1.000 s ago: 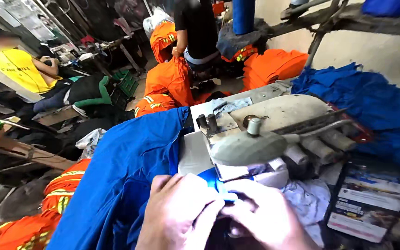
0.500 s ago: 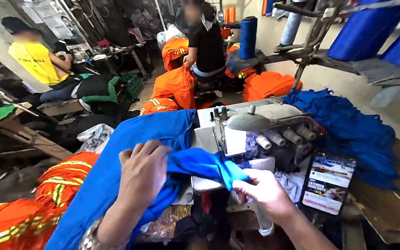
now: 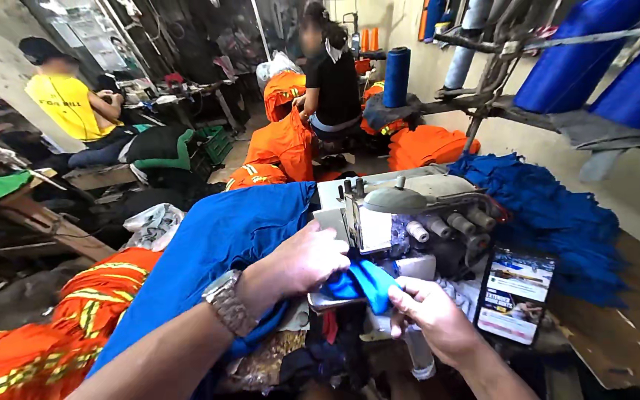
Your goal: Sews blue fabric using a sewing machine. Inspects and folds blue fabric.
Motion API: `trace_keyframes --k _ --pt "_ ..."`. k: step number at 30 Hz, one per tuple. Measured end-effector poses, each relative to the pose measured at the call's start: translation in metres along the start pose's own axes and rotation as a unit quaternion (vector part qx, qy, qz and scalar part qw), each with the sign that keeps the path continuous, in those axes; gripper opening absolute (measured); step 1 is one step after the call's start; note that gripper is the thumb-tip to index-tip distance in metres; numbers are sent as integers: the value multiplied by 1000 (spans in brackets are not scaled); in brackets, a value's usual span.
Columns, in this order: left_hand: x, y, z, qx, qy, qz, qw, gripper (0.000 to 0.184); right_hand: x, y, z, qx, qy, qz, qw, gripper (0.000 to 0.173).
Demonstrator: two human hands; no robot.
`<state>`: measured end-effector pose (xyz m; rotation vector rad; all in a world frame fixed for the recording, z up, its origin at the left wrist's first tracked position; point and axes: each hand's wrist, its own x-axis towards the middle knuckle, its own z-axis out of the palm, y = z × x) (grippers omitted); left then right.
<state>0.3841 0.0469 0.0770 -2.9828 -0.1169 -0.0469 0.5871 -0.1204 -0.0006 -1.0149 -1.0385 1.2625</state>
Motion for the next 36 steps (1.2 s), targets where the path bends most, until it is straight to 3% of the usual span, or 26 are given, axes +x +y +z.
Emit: trace_keyframes --k 3,5,9,12,16,19,25,27,31,34,36 --pt "-7 -1 -5 -89 20 21 996 2 15 -18 3 -16 29 -26 999 19" --pt "-13 4 -15 -158 6 8 987 10 26 -20 5 -23 22 -45 998 17" --pt "-20 7 -36 -267 -6 -29 963 17 36 -21 17 -119 -93 -33 988 22" --pt "-24 6 -42 -242 8 -42 969 17 30 -15 17 -180 -151 -48 971 32" --pt "-10 22 -43 -110 50 -8 993 13 18 -12 13 -216 -130 -46 966 35" --pt "3 32 -43 -2 38 0 999 13 12 -12 13 -214 -108 -39 970 34" --pt "21 47 -44 -1 59 14 998 21 4 -10 18 -227 -95 -63 967 33" --pt "22 52 -40 -33 16 7 999 10 -9 -5 25 -218 -68 -63 972 34" --pt "31 60 -40 -131 -172 10 976 20 -22 9 33 -214 -51 -63 973 32" --pt "50 58 -68 -85 -325 -76 939 32 -5 4 26 -230 -83 -94 965 26" --pt "54 47 -75 -38 -332 -89 938 35 9 -3 17 -225 -93 -124 962 26"
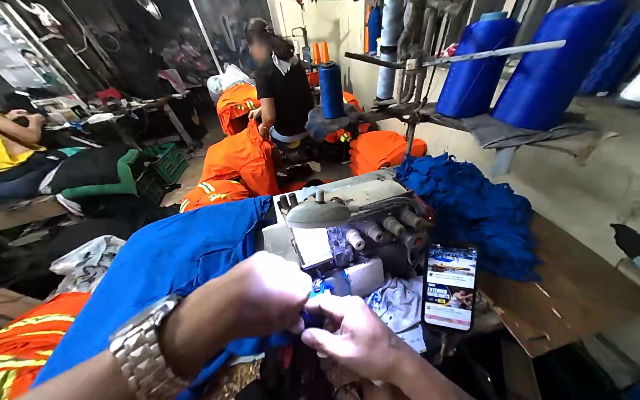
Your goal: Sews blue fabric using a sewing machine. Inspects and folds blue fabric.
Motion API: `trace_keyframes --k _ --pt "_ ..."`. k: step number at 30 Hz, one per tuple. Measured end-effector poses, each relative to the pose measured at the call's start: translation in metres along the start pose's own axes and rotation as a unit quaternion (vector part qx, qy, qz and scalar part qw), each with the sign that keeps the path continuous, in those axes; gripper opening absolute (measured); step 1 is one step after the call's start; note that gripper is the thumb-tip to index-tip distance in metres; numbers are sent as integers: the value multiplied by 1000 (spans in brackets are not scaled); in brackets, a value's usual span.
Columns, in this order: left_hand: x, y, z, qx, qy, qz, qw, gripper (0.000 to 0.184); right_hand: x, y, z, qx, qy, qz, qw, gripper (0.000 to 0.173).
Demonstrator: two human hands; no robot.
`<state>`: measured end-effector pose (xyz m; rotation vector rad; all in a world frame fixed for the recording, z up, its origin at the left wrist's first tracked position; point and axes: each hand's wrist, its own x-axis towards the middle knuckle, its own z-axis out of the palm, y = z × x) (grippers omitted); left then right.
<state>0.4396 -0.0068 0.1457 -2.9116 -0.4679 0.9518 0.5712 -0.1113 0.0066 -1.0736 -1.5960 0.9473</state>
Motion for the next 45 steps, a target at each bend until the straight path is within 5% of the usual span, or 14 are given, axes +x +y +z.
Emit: trace_keyframes --k 6,13,16,24,29,31,35,45 --pt "-3 -27 3 -52 37 82 995 24 18 15 -21 -35 21 -96 995 21" --pt "-9 -37 24 -31 184 128 974 23 25 20 -22 -52 14 -141 988 20" --pt "-12 -30 17 -36 132 94 986 24 26 18 -22 -66 22 -140 988 20" --pt "-18 -20 18 -11 149 82 985 18 27 22 -22 -84 22 -166 982 19" --pt "-21 -23 21 -11 146 78 986 22 28 33 -21 -221 64 -206 951 20" --pt "-21 -23 19 -19 134 76 988 23 28 35 -20 -274 83 -193 939 22" --pt "-20 -23 11 -40 101 83 991 24 29 30 -22 -196 27 -147 969 20" --pt "-9 -36 29 1 233 94 968 20 27 5 -24 0 -97 61 993 24"
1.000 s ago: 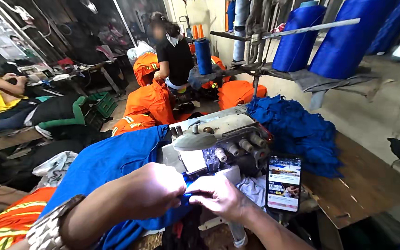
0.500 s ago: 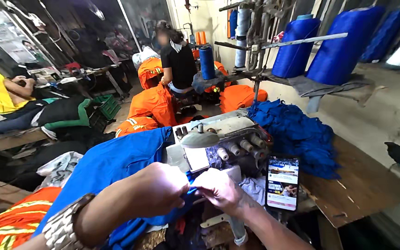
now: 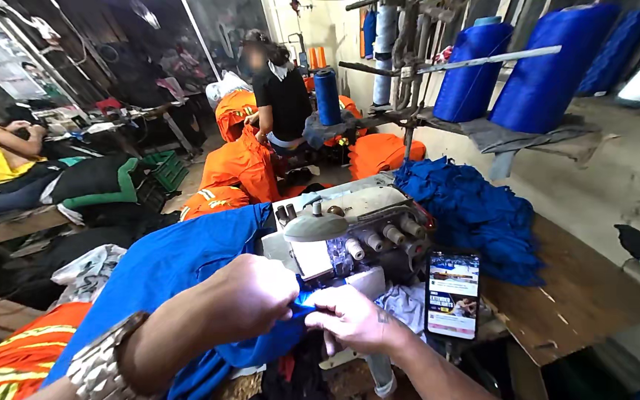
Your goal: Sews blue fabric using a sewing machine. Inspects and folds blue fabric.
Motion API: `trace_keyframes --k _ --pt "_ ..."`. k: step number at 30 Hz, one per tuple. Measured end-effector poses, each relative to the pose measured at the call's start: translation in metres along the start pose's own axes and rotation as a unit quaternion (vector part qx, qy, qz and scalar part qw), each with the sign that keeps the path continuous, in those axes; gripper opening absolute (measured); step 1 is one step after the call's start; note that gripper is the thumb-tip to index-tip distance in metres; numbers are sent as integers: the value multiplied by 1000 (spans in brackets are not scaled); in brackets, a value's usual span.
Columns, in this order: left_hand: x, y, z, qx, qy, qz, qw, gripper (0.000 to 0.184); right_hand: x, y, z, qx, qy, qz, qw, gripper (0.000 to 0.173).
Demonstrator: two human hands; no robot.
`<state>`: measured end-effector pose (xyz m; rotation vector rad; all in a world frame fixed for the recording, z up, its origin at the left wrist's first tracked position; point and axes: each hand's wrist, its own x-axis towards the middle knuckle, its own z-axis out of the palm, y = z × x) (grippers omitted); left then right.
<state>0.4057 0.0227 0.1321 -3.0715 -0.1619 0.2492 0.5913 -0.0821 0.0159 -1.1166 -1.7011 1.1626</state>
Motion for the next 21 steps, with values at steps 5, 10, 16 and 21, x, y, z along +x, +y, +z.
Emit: trace_keyframes --k 5,10,16,21 --pt "10 5 -18 -93 -123 5 988 24 -1 1 4 2 19 -9 1000 24" --pt "11 -7 -2 -3 -71 20 997 32 -12 14 14 0 31 -48 998 31" --pt "25 3 0 3 -179 -5 984 33 -27 43 38 12 107 -135 985 31" --pt "21 -3 6 8 -104 40 994 29 -16 44 31 20 109 -156 982 31"
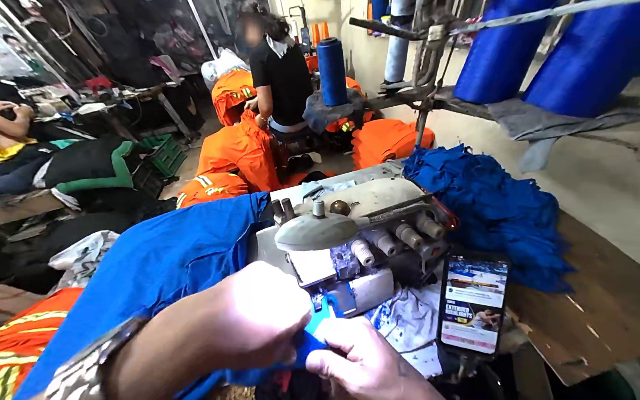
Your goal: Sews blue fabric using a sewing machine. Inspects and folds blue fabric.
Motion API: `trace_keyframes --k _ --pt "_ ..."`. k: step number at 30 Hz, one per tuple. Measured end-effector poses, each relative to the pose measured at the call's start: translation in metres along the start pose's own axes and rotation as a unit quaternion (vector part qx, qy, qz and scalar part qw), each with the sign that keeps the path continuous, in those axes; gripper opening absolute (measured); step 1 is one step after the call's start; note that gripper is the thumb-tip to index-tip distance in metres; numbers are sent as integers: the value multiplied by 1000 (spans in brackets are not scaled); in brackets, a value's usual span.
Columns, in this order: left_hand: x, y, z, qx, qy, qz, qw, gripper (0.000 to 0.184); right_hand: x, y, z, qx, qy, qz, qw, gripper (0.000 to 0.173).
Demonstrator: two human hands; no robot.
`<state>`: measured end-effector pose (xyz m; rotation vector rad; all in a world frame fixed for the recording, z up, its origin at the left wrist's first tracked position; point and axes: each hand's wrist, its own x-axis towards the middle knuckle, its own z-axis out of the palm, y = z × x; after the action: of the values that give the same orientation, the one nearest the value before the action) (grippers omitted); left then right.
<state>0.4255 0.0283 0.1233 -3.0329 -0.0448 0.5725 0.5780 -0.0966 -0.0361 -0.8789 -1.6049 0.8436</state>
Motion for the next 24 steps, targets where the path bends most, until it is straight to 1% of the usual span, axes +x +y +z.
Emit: trace_keyframes --k 2,4,6,8,10,12,14,16,19,21,22,24 --pt "0 -2 4 10 8 -2 1000 29 0 3 -1 1 0 -12 1000 30" --pt "0 -3 7 -37 23 16 999 28 -1 3 -3 1 -4 -12 1000 29" --pt "-1 -2 11 -30 47 14 998 29 0 4 -4 -3 -3 -12 1000 28" --pt "-1 -1 9 -49 27 5 998 27 1 7 -4 3 -6 -8 1000 28" --pt "0 3 0 -139 -5 -6 990 24 1 8 -6 19 -14 -11 1000 25" --pt "-1 0 6 -130 31 3 991 26 0 9 -8 34 -20 -7 999 27" --pt "-4 -2 20 -92 96 27 991 29 -1 10 -8 53 -22 -6 998 25" --pt "-6 1 28 -91 128 27 987 28 -3 6 -8 69 -25 7 997 25" --pt "-8 13 42 -132 164 -18 977 29 -5 1 -7 73 -10 23 997 21" --pt "-8 19 55 -141 197 -47 969 26 -8 0 -4 54 19 22 998 20" --pt "-8 21 63 -135 219 -70 964 24 -12 0 -2 37 33 25 998 21" --pt "-8 22 76 -132 252 -147 947 22 -23 -3 1 22 52 42 998 29"
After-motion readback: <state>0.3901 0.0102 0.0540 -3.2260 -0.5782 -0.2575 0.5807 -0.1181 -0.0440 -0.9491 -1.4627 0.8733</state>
